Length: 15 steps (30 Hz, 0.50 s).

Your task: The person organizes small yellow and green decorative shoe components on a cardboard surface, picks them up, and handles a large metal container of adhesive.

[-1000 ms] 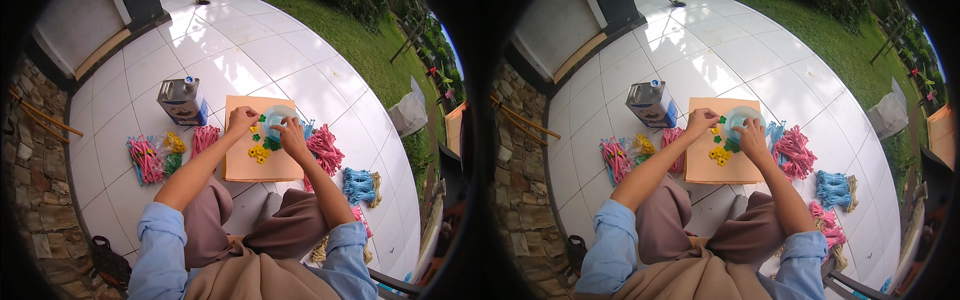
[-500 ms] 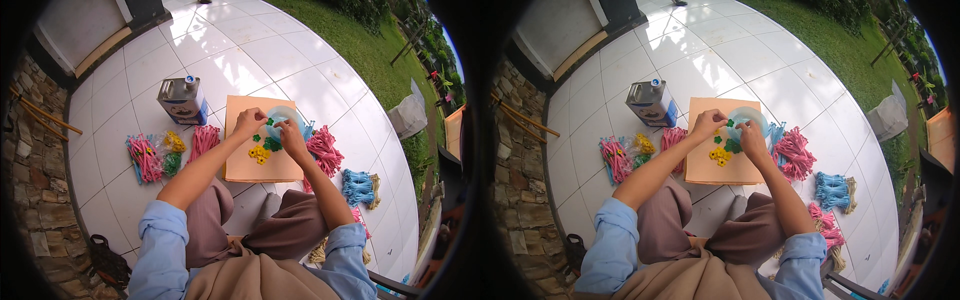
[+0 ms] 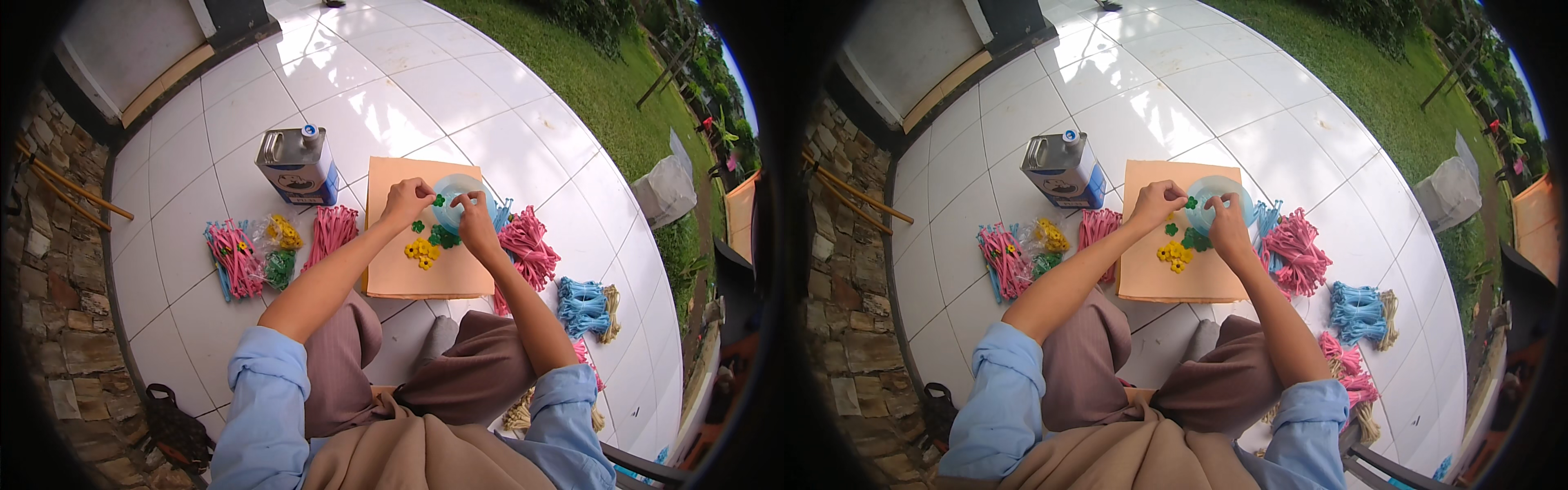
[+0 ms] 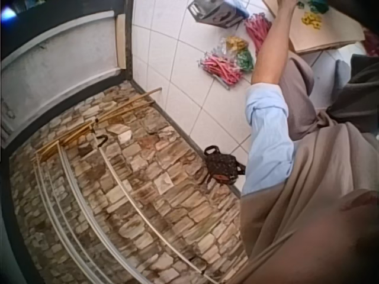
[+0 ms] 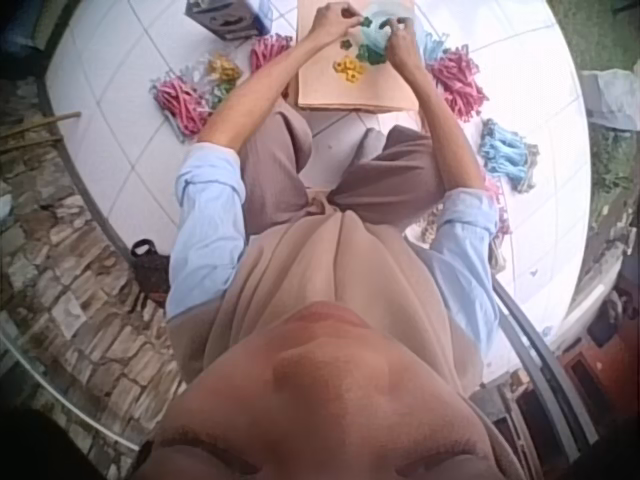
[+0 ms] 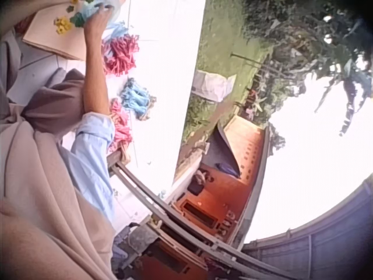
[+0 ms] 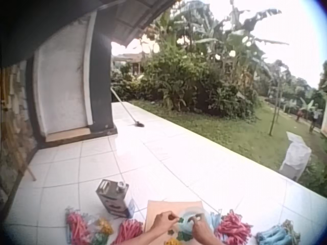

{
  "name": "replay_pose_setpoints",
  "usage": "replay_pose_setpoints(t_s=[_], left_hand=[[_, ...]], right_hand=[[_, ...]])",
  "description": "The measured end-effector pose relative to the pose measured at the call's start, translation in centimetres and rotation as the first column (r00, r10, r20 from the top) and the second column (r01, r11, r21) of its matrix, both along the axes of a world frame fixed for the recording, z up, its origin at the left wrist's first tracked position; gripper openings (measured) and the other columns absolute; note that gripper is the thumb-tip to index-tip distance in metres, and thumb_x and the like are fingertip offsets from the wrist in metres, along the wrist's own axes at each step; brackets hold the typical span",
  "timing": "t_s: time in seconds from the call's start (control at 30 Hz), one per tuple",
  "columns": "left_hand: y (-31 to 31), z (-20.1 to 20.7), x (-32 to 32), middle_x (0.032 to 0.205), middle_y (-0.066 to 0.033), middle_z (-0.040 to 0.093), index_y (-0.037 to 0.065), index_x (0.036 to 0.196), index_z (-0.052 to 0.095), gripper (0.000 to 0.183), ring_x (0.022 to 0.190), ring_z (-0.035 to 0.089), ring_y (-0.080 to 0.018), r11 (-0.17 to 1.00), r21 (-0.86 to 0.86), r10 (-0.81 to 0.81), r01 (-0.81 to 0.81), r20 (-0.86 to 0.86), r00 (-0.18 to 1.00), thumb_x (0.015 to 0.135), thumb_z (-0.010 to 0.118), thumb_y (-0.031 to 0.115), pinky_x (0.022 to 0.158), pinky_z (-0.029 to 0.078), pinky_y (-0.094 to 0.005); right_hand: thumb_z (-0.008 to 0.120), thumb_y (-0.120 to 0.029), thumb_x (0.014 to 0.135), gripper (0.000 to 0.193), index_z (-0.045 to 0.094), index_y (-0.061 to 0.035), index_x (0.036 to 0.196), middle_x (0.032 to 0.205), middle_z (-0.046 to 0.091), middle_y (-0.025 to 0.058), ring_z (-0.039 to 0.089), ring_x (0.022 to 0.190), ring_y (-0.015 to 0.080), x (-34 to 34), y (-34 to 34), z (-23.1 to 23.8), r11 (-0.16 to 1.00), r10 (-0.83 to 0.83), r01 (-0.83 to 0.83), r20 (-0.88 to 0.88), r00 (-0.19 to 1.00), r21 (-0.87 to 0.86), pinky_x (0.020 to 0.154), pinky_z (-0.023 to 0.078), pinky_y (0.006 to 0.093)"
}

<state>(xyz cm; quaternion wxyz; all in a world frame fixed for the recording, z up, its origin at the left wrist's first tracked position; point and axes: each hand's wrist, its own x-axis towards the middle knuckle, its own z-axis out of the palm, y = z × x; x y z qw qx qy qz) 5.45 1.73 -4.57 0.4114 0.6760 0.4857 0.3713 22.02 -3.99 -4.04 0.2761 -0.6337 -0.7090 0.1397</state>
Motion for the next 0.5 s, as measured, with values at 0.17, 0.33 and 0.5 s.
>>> replay_pose_setpoints(t_s=[0.17, 0.33, 0.5], left_hand=[[0.2, 0.7, -0.3, 0.071, -0.0092, 0.067, -0.001, 0.080, 0.066, 0.014, 0.063, 0.065, -0.0138, 0.998, -0.049, 0.030, -0.030, -0.015, 0.999, 0.073, 0.067, 0.012, 0.062, 0.052, -0.0237], [0.3, 1.3, -0.6, 0.073, -0.0108, 0.067, -0.003, 0.081, 0.067, 0.015, 0.064, 0.066, -0.0138, 0.993, -0.113, 0.050, -0.043, 0.052, 0.997, 0.072, 0.067, 0.008, 0.062, 0.053, -0.0225], [0.3, 1.6, -0.4, 0.073, -0.0119, 0.067, -0.005, 0.082, 0.066, 0.015, 0.066, 0.066, -0.0140, 0.990, -0.139, 0.055, -0.039, 0.111, 0.992, 0.073, 0.066, 0.007, 0.062, 0.053, -0.0215]], right_hand=[[0.049, 0.011, 0.069, 0.033, 0.059, -0.0092, 0.093, 0.106, 0.046, 0.0138, 0.053, 0.096, 0.0314, -1.4, -0.4, 3.3, 0.995, -0.060, 0.074, -0.187, 0.981, 0.072, 0.077, 0.047, 0.0379], [0.052, 0.009, 0.067, 0.037, 0.064, -0.0128, 0.094, 0.112, 0.047, 0.0111, 0.051, 0.095, 0.0290, -1.9, -0.3, 4.2, 0.933, 0.088, -0.136, 0.155, 0.984, 0.334, 0.078, 0.046, 0.0368], [0.053, 0.005, 0.067, 0.036, 0.066, -0.0155, 0.094, 0.113, 0.047, 0.0109, 0.049, 0.101, 0.0286, -1.6, 0.0, 3.1, 0.920, 0.065, -0.165, 0.278, 0.958, 0.355, 0.080, 0.043, 0.0383]])
